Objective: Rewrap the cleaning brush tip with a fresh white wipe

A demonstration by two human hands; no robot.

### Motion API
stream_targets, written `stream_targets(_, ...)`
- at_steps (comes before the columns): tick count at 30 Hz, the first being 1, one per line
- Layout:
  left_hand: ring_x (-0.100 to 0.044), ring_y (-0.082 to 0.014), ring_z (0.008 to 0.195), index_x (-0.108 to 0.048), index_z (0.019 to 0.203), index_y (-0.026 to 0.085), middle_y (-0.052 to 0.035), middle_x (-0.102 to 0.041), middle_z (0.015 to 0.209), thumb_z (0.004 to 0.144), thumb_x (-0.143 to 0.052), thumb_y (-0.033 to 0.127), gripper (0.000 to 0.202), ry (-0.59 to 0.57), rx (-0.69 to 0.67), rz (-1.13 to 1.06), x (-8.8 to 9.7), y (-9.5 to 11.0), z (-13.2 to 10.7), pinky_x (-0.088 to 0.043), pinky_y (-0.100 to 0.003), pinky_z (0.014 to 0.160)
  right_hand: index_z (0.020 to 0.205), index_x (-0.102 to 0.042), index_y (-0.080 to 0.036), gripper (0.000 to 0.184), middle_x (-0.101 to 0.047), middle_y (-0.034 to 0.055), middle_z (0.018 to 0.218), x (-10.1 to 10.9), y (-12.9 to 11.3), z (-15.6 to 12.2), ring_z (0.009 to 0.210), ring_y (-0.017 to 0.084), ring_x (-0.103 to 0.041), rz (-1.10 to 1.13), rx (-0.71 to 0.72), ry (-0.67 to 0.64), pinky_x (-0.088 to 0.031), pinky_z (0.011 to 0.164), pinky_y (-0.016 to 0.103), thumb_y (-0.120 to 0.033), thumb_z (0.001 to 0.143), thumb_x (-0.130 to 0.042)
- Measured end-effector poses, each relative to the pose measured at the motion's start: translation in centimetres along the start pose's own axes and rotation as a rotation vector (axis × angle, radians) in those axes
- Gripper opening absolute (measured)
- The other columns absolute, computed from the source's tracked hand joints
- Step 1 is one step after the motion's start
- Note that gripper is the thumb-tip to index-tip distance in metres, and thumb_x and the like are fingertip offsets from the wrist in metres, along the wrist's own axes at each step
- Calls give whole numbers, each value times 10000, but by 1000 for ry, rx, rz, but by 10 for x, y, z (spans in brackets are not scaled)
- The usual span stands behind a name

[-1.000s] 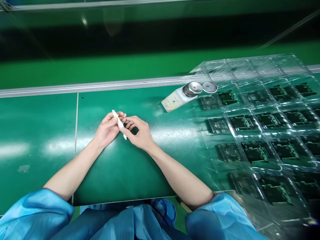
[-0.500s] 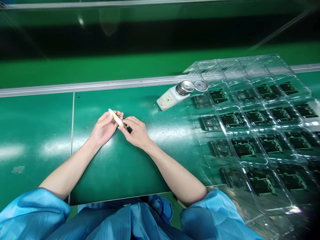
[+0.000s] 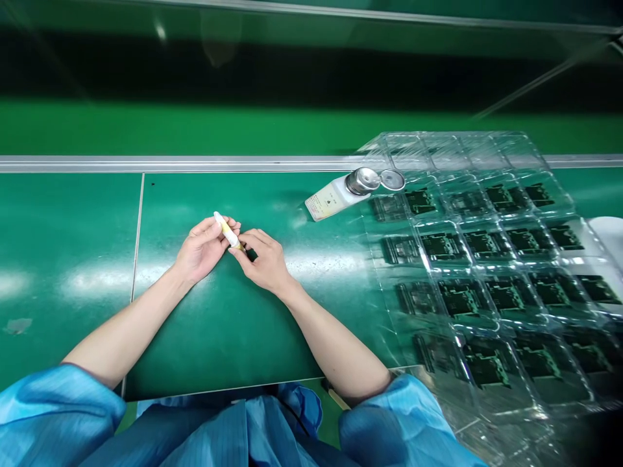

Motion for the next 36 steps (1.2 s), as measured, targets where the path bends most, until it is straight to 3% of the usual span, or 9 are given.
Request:
stream_targets(8,-658,-150,831,-706,883,191,-20,-691,814,755,-757,242,147,47,-81,-24,5,4,1,-491,-368,968,964,-624,-167,229,-619,49,796,-2,2,-1,728,164,-539,-33,-35,-62,-441,714,300,-339,968,-473)
stream_targets(14,-669,-160,837,-705,870,164,-46,-693,817,839,-673,307,149,83,-9,-128,6,-1,4,-475,-398,1025,980,-620,-165,242,-603,53,807,-3,5,-3,760,169,-534,-69,-72,-119,-428,732,298,-316,981,-430)
stream_targets(19,-680,-155,838,-710,857,139,-48,-703,837,772,-730,234,128,102,32,-229,6,-13,2,-538,-310,937,872,-597,-173,225,-577,29,737,4,-2,-6,711,153,-521,-182,-32,-123,-405,675,276,-258,975,-416)
stream_targets(25,-704,-192,821,-731,843,137,-76,-730,895,762,-693,124,90,139,58,-246,14,-34,9,-597,-321,850,753,-525,-193,220,-570,5,694,6,4,-13,638,131,-506,-293,16,-73,-393,612,259,-246,946,-432)
stream_targets(36,-727,-214,914,-763,842,184,-62,-746,943,797,-616,50,204,116,141,-225,21,-48,14,-624,-288,836,709,-449,-214,202,-545,-11,664,2,14,-20,598,135,-478,-320,23,-13,-382,593,256,-266,903,-424)
Point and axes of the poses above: each hand's wrist, its own z-axis towards the middle knuckle, its own x-axis out of the back of the hand, y = z × x, the point moved 6 cm from there along z, towards the middle knuckle
